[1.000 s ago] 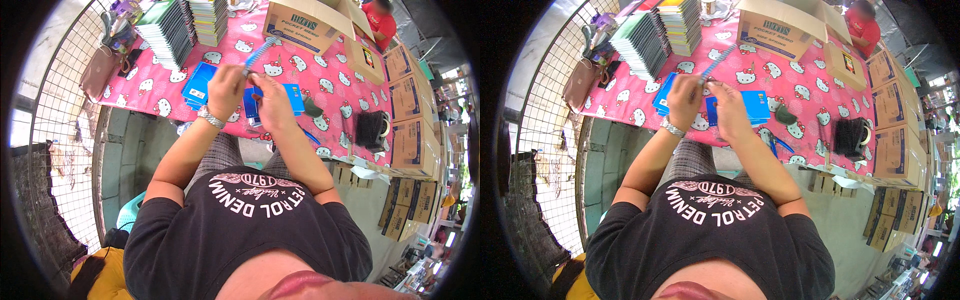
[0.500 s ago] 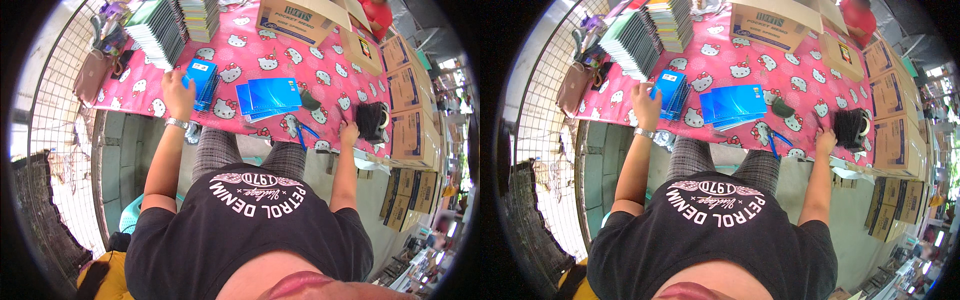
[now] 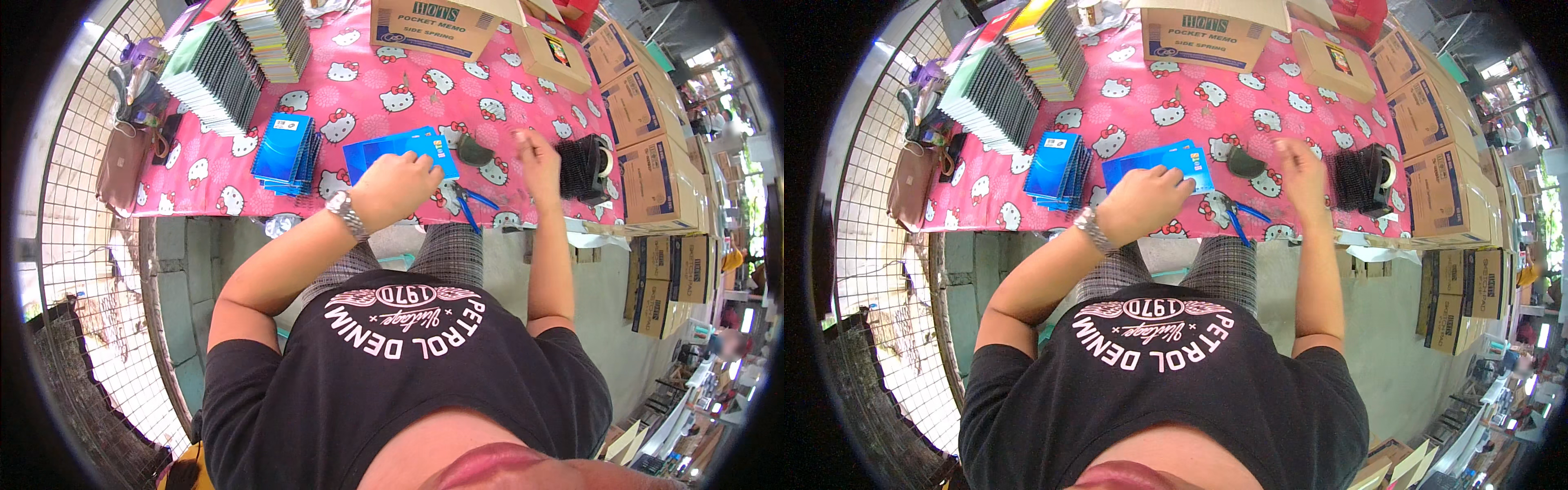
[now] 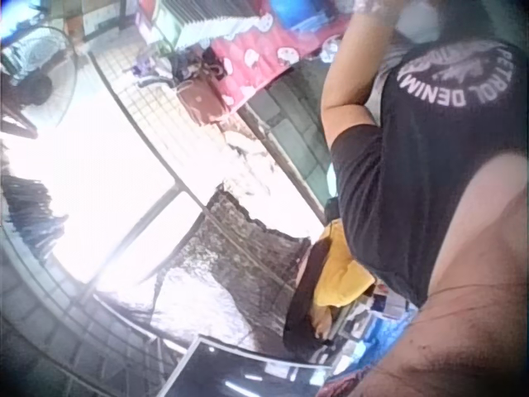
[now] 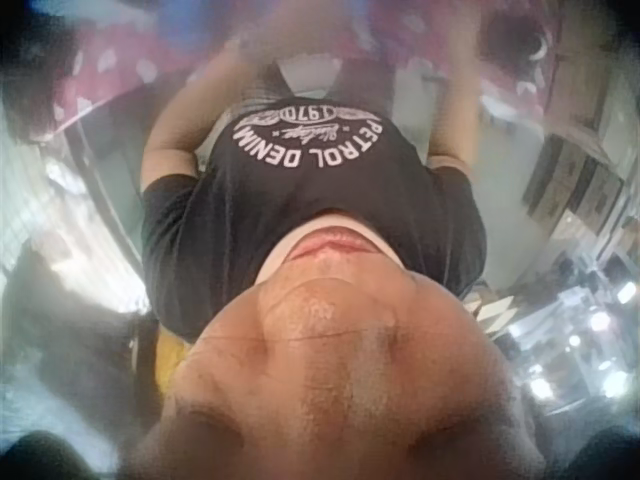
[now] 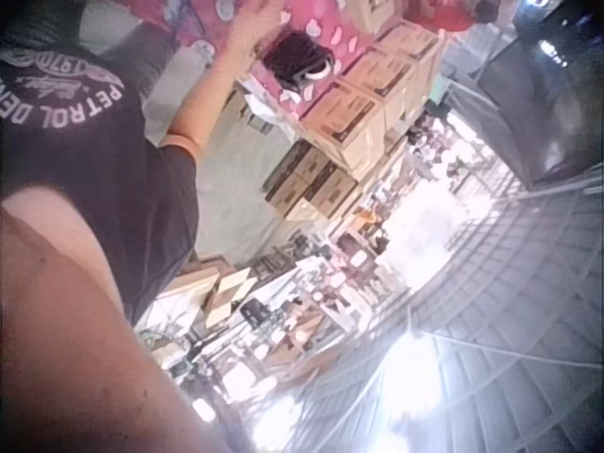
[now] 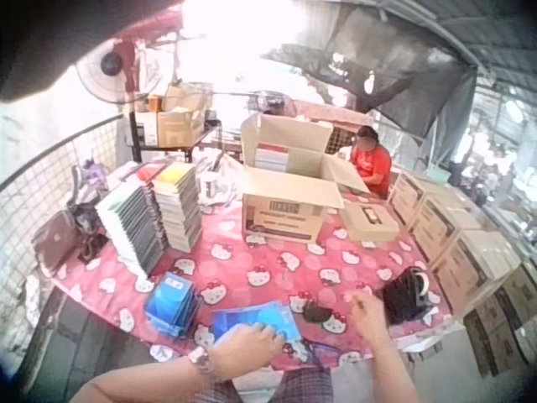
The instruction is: The person assembles pocket memos by aligning covers with paper pads, inserting a metal wire comb through the side perforations by hand, and then placing the finished notebooks into stacks.
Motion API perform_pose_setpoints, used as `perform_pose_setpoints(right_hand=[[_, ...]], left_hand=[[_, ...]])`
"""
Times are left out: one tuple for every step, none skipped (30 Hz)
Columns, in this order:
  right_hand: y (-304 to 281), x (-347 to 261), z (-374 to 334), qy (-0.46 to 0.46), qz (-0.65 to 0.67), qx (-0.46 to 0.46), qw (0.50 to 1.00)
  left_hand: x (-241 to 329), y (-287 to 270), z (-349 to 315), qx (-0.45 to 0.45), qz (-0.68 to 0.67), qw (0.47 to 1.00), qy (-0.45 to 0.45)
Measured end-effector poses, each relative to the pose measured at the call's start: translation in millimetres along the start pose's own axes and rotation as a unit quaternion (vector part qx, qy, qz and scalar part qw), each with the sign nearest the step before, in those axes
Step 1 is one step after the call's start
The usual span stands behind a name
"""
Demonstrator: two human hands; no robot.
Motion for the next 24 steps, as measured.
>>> perform_pose_setpoints(right_hand=[[12.5, -19.1, -8.0, -0.023, 0.076, -0.016, 0.997], [25.0, -35.4, -14.1, -0.047, 0.153, -0.031, 0.987], [33.3, -45.7, -18.0, -0.046, 0.186, -0.031, 0.981], [42.0, -55.3, -20.6, -0.047, 0.22, -0.033, 0.974], [47.9, -63.7, -21.6, -0.049, 0.255, -0.036, 0.965], [49.1, -75.6, -21.8, -0.098, 0.199, -0.033, 0.975], [49.9, -87.7, -20.8, -0.148, 0.142, -0.03, 0.978], [51.1, -99.1, -20.7, -0.197, 0.085, -0.027, 0.976], [53.1, -102.1, -19.3, -0.163, 0.095, -0.028, 0.982], [50.9, -104.9, -17.4, -0.173, 0.093, -0.015, 0.98], [48.9, -106.8, -13.7, -0.184, 0.092, -0.003, 0.979], [47.3, -108.3, -12.1, -0.194, 0.091, 0.01, 0.977], [47.9, -109.0, -12.7, -0.198, 0.087, 0.007, 0.976], [48.7, -109.8, -13.7, -0.201, 0.083, 0.003, 0.976], [49.5, -110.9, -14.9, -0.205, 0.079, 0.0, 0.976], [51.4, -111.3, -16.8, -0.187, 0.105, -0.011, 0.977], [52.9, -112.6, -19.7, -0.169, 0.132, -0.022, 0.977], [53.9, -113.4, -20.7, -0.151, 0.158, -0.033, 0.975], [53.8, -113.1, -19.7, -0.137, 0.143, -0.061, 0.978], [51.4, -111.3, -17.9, -0.123, 0.127, -0.09, 0.98], [51.7, -109.5, -17.0, -0.109, 0.112, -0.118, 0.981], [50.7, -110.7, -16.4, -0.121, 0.123, -0.112, 0.979], [49.8, -112.0, -15.9, -0.133, 0.133, -0.106, 0.976], [48.6, -113.2, -16.0, -0.144, 0.144, -0.1, 0.974]], left_hand=[[-2.8, -8.2, 0.9, -0.011, -0.016, 1.0, -0.008], [-6.2, -16.7, 1.4, -0.023, -0.03, 0.999, -0.016], [-14.1, -26.8, 3.7, -0.02, -0.054, 0.997, -0.051], [-19.8, -32.4, 4.8, 0.016, -0.026, 0.998, -0.058], [-25.5, -37.7, 6.0, 0.052, 0.002, 0.996, -0.066], [-29.6, -42.6, 8.1, 0.089, 0.029, 0.993, -0.073], [-32.9, -39.6, 10.1, 0.108, -0.001, 0.991, -0.085], [-33.1, -37.8, 9.2, 0.13, -0.003, 0.988, -0.087], [-32.4, -36.7, 7.7, 0.151, -0.006, 0.984, -0.09], [-30.9, -36.3, 7.1, 0.171, -0.015, 0.981, -0.091], [-31.3, -35.6, 8.1, 0.178, -0.015, 0.98, -0.091], [-32.6, -35.1, 9.4, 0.184, -0.015, 0.979, -0.091], [-33.4, -34.6, 10.3, 0.192, -0.014, 0.977, -0.092], [-33.8, -33.2, 11.2, 0.194, -0.015, 0.977, -0.092], [-34.2, -31.6, 11.9, 0.196, -0.015, 0.976, -0.092], [-34.7, -30.7, 11.8, 0.196, -0.015, 0.976, -0.092], [-34.5, -30.8, 11.4, 0.196, -0.017, 0.976, -0.088], [-34.1, -31.2, 11.0, 0.197, -0.02, 0.977, -0.085], [-33.4, -31.6, 10.5, 0.197, -0.022, 0.977, -0.081], [-33.0, -31.4, 9.5, 0.203, -0.019, 0.976, -0.081], [-32.6, -30.5, 8.5, 0.209, -0.016, 0.974, -0.081], [-32.1, -30.2, 8.0, 0.215, -0.013, 0.973, -0.081], [-31.7, -30.2, 8.0, 0.218, -0.013, 0.973, -0.08], [-31.2, -30.2, 8.2, 0.221, -0.013, 0.972, -0.08]])
Point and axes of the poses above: each hand's wrist, its own z-axis towards the middle knuckle, its own y-axis out of the palm, x = y × z, the point moved 5 cm from there along z, towards the middle knuckle, and after that the axes turned 1 degree about -y, right-handed, at the moved point
